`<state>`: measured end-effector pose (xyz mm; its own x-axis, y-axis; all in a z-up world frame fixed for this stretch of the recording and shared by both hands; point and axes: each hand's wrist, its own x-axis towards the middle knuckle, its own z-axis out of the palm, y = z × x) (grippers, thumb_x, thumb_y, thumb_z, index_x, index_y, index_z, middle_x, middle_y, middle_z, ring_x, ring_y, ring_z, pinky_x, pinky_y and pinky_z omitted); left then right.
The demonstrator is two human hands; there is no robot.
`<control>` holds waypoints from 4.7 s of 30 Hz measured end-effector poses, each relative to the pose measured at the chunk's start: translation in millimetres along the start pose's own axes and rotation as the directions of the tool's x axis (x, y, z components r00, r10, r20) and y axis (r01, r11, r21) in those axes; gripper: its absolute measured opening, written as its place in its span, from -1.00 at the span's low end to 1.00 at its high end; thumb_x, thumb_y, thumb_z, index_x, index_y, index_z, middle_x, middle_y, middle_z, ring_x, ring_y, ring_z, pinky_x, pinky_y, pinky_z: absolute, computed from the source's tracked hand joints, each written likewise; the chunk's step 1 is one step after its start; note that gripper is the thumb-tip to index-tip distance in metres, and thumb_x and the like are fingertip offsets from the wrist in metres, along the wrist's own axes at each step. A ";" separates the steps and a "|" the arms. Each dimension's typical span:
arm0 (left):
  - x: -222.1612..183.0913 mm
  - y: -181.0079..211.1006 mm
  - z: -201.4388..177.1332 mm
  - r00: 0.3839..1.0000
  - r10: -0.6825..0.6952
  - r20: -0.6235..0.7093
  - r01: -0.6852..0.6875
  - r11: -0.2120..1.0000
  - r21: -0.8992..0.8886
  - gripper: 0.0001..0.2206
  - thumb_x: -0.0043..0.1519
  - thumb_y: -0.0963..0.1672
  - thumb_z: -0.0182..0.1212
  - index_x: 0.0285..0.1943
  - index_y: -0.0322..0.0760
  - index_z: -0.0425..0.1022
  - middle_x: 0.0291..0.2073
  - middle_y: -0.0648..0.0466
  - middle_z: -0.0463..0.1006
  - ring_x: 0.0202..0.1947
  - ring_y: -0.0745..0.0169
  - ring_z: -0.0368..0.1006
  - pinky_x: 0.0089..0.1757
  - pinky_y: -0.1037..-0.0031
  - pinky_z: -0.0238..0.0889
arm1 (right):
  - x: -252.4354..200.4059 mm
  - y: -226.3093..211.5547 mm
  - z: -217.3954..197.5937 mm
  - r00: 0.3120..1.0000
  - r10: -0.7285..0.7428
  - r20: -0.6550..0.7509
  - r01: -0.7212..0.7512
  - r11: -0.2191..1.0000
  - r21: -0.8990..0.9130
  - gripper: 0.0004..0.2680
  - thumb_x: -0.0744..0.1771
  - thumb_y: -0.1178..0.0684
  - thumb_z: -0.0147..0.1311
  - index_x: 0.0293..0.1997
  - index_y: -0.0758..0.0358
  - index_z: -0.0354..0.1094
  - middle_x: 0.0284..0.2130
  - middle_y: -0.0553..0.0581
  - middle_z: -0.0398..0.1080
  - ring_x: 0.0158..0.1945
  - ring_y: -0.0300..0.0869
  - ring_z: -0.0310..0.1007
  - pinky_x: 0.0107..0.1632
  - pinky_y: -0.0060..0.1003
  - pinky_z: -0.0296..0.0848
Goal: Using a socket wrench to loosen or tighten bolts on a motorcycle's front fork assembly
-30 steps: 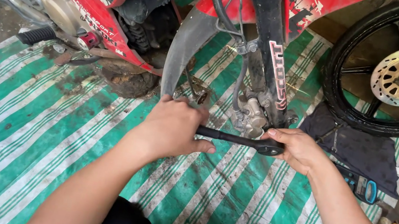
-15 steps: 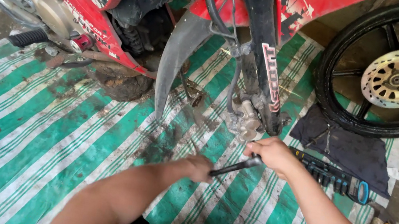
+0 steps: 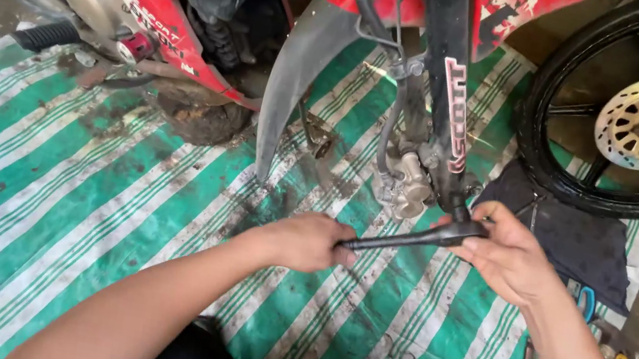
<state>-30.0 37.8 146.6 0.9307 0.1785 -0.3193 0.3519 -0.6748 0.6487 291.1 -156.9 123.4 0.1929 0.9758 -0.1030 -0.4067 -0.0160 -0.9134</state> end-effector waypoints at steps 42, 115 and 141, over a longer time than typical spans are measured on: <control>-78.8 5.3 -90.1 0.710 -0.068 -0.701 -0.395 0.786 -0.476 -0.72 0.23 -0.22 0.51 0.11 -0.41 0.71 -0.17 -0.14 0.84 -0.26 0.06 0.78 -0.13 0.29 0.64 | 44.7 36.6 21.9 0.969 -0.204 -0.138 0.224 0.962 0.154 -0.81 0.49 0.11 -0.01 0.28 0.11 0.39 0.03 0.47 0.64 -0.08 0.31 0.75 -0.09 0.17 0.80; -5.9 -24.3 -7.4 0.996 -0.074 0.051 0.080 0.989 -0.122 -0.69 0.52 0.04 0.12 0.26 -0.08 0.66 -0.16 -0.02 0.80 0.07 -0.16 0.71 0.15 -0.01 0.48 | 65.7 -4.0 45.9 0.944 -0.033 -0.327 -0.013 0.990 -0.137 -0.78 0.45 0.02 0.13 0.12 0.33 0.60 -0.18 0.49 0.67 -0.16 0.23 0.74 -0.14 0.23 0.75; -39.1 -5.4 -54.1 0.952 -0.260 -0.161 0.270 0.962 0.040 -0.54 0.33 0.21 0.34 0.17 -0.04 0.74 -0.19 -0.07 0.79 0.01 -0.20 0.72 0.07 0.06 0.56 | 73.5 -2.7 52.3 0.889 -0.153 -0.431 -0.027 0.924 -0.382 -0.74 0.48 -0.03 0.20 -0.10 0.47 0.66 -0.36 0.46 0.63 -0.30 0.15 0.72 -0.23 0.21 0.74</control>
<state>-62.9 73.2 193.0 0.8106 0.4610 -0.3612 0.5856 -0.6301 0.5100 259.7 -73.8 139.0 0.6187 0.7761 -0.1219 -0.0397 -0.1241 -0.9915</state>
